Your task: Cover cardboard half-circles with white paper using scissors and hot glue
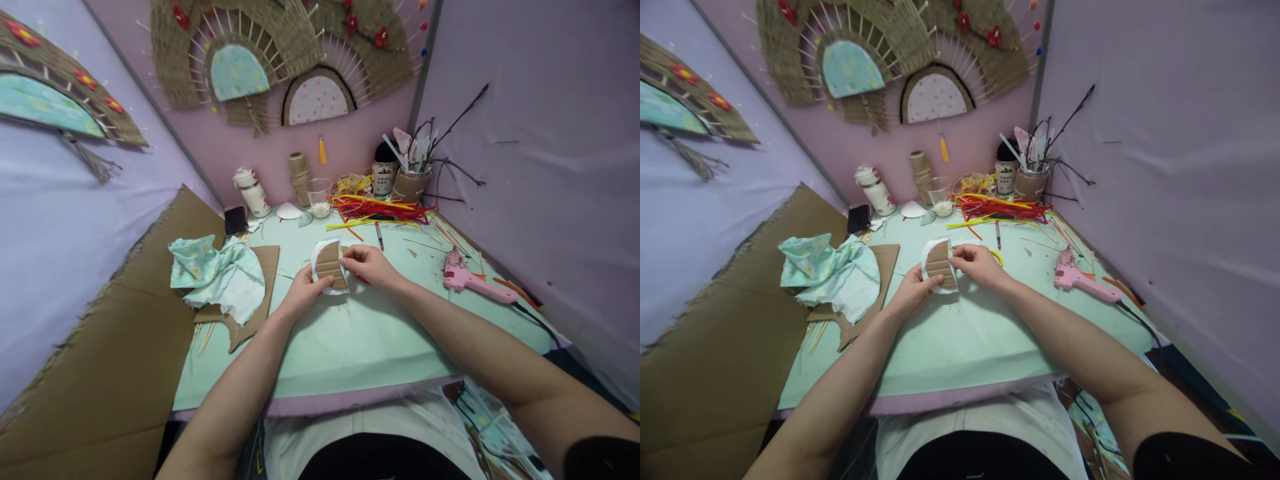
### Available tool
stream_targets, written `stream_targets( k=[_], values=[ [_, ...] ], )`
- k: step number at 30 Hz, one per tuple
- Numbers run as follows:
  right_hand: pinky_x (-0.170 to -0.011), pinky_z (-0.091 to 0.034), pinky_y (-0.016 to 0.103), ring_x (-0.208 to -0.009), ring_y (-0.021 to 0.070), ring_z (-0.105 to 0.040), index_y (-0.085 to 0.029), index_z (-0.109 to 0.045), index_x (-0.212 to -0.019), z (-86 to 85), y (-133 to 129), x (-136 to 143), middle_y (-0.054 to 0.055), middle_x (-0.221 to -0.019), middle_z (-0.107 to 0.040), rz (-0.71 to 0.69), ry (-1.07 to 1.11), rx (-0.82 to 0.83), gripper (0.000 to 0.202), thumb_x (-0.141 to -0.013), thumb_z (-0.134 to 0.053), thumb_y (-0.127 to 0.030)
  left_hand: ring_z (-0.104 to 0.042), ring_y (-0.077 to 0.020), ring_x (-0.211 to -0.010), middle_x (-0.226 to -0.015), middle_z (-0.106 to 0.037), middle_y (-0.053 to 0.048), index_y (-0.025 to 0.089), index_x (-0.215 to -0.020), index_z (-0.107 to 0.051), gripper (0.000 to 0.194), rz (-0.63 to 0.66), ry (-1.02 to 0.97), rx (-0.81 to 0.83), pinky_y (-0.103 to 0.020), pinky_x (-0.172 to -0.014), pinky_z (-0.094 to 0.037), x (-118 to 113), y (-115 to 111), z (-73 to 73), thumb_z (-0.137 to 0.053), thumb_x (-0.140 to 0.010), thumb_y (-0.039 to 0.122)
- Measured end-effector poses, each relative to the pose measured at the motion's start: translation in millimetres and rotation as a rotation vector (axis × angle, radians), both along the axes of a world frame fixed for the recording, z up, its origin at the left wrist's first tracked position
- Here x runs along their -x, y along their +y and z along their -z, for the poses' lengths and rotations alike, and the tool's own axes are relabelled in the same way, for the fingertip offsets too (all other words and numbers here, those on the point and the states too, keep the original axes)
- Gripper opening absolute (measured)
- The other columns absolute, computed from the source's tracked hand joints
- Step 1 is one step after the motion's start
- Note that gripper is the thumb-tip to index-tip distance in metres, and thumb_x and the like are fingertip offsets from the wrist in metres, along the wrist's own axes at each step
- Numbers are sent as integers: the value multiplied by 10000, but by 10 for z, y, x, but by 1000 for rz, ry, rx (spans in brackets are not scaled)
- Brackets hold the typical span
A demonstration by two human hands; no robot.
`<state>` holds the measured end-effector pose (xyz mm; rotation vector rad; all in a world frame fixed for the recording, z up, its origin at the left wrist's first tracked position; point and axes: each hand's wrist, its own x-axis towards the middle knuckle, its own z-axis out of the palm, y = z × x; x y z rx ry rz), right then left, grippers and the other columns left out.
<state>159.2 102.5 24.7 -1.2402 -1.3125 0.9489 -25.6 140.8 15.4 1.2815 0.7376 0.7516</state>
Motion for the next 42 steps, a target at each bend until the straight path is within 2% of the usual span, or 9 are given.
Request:
stream_targets(
  k=[8,12,15,21,26,29,33,36,42],
  values=[
    [-545,-393,257,-543,125,-498,-200,-567,-678,7,19,4,-49,-546,-527,-33,31,6,287,-755,-649,-464,-641,-183,-785,-909,-706,-51,156,-1022,-670,411,20,-16,35,-311,-751,-495,5,3,-19,-799,-675,335],
    [-690,-485,304,-759,185,-630,-184,-658,-890,26,28,2,14,-788,-689,-56,132,-29,297,-705,-718,-408,-652,-182,-815,-948,-712,-59,157,-1042,-676,412,46,4,32,-311,-778,-501,16,11,11,-798,-687,326],
    [-757,-499,333,-835,202,-648,-166,-681,-967,37,27,9,48,-907,-722,-59,161,-25,346,-696,-727,-377,-656,-183,-843,-995,-714,-68,161,-1078,-675,435,40,12,23,-317,-806,-504,22,15,16,-794,-699,338],
    [-621,-484,288,-731,181,-628,-150,-700,-980,10,-2,31,53,-885,-723,-91,85,15,356,-717,-718,-389,-653,-198,-844,-931,-720,-66,151,-1062,-685,439,-12,-17,6,-308,-788,-495,38,25,-16,-768,-722,415],
    [-711,-493,308,-826,204,-631,-192,-710,-931,29,25,-15,35,-924,-717,4,-31,-86,270,-744,-705,-388,-638,-186,-833,-954,-706,-54,172,-1050,-691,421,24,27,-8,-279,-759,-476,59,29,-29,-780,-703,392],
    [-757,-491,326,-853,211,-632,-197,-714,-910,59,49,-38,37,-935,-717,3,-67,-104,239,-749,-700,-374,-638,-200,-886,-1013,-698,-56,188,-1083,-687,423,39,32,-34,-288,-807,-476,60,23,-45,-770,-709,367],
    [-800,-492,347,-905,225,-643,-205,-732,-963,66,42,-31,53,-1007,-723,-21,-75,-122,241,-777,-683,-349,-635,-214,-960,-1097,-685,-65,214,-1159,-665,465,34,17,-47,-313,-887,-470,51,18,-58,-762,-720,334],
    [-872,-473,368,-993,236,-638,-224,-743,-1020,56,16,-22,68,-1082,-716,-28,-148,-209,230,-828,-651,-312,-630,-226,-1004,-1159,-669,-72,230,-1189,-658,524,1,-6,-32,-330,-924,-463,46,18,-51,-793,-689,306],
    [-876,-468,375,-970,226,-629,-262,-727,-1112,46,-10,-33,67,-1006,-706,-19,-341,-351,261,-887,-600,-291,-607,-239,-1079,-1232,-642,-85,226,-1177,-670,515,-17,-18,-64,-354,-973,-443,48,36,-5,-799,-683,295]
  ],
)
